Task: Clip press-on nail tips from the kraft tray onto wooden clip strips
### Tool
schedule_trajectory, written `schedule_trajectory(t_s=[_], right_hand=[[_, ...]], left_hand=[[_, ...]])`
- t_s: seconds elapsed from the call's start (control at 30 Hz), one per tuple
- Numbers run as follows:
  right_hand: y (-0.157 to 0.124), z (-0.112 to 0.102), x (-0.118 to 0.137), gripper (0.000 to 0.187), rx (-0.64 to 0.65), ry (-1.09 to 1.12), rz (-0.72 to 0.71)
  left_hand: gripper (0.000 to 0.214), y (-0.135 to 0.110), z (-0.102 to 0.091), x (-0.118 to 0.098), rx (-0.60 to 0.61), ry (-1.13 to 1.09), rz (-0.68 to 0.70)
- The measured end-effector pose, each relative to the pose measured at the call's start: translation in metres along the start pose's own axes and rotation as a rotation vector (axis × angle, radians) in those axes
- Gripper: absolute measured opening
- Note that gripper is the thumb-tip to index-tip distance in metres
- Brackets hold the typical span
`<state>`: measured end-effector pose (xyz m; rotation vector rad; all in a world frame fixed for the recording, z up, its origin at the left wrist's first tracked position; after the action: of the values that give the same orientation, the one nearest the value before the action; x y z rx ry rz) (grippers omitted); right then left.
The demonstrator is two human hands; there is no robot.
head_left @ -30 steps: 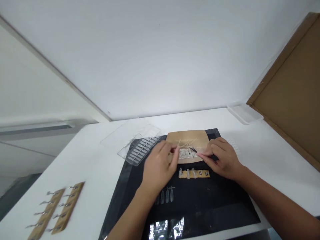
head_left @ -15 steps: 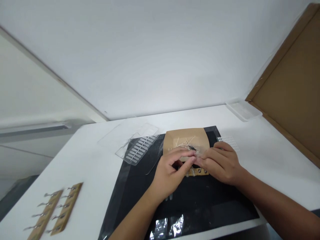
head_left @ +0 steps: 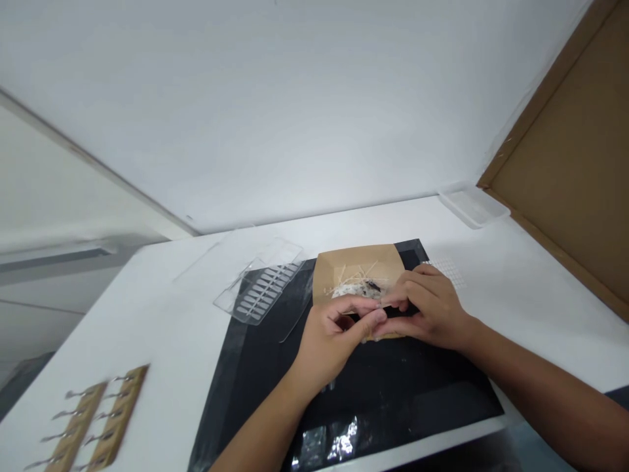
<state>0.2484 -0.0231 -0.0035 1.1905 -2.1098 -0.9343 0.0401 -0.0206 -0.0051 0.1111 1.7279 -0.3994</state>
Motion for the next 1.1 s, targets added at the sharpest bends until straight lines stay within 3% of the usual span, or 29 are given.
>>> schedule_trajectory(t_s=[0.2,0.33,0.47,0.57,0.67,0.73,1.1], right_hand=[[-0.002,-0.001,0.005,0.027,0.064,0.08,0.088],[-0.008,-0.001,0.01,0.023,0.066,0.125,0.129],[-0.016,-0.003,0.021,0.023,0.034,0.1,0.204],[-0.022,-0.002,0.029,0.028,0.01,0.06,0.301],[-0.027,0.003,0.033,0.039,0.015,0.009,0.369],[-0.029,0.007,0.033,0.044,0.042,-0.014,0.388],[-0.034,0.019,0.033,0.05,0.124,-0.027,0.472]], left_hand=[[0.027,0.003,0.0,0.005,0.02,-0.011,-0.084],[0.028,0.001,0.004,0.004,0.03,0.079,-0.026],[0.023,-0.001,0.002,0.001,-0.075,0.25,0.146],[0.017,-0.001,-0.004,-0.003,-0.194,0.402,0.366],[0.009,0.001,-0.008,-0.007,-0.216,0.527,0.606],[0.009,0.002,-0.009,-0.008,-0.196,0.57,0.685],[0.012,0.003,-0.005,0.0,-0.141,0.658,0.655]])
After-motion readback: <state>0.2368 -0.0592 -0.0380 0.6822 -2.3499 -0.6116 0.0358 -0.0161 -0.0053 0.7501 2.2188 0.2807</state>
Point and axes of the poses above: each hand's wrist, its own y-axis towards the middle knuckle, its own z-axis out of the palm, x = y × z, the point moved 1 cm from there along y, towards the middle knuckle, and after that the axes turned 13 degrees about -z, right-handed, at the moved point
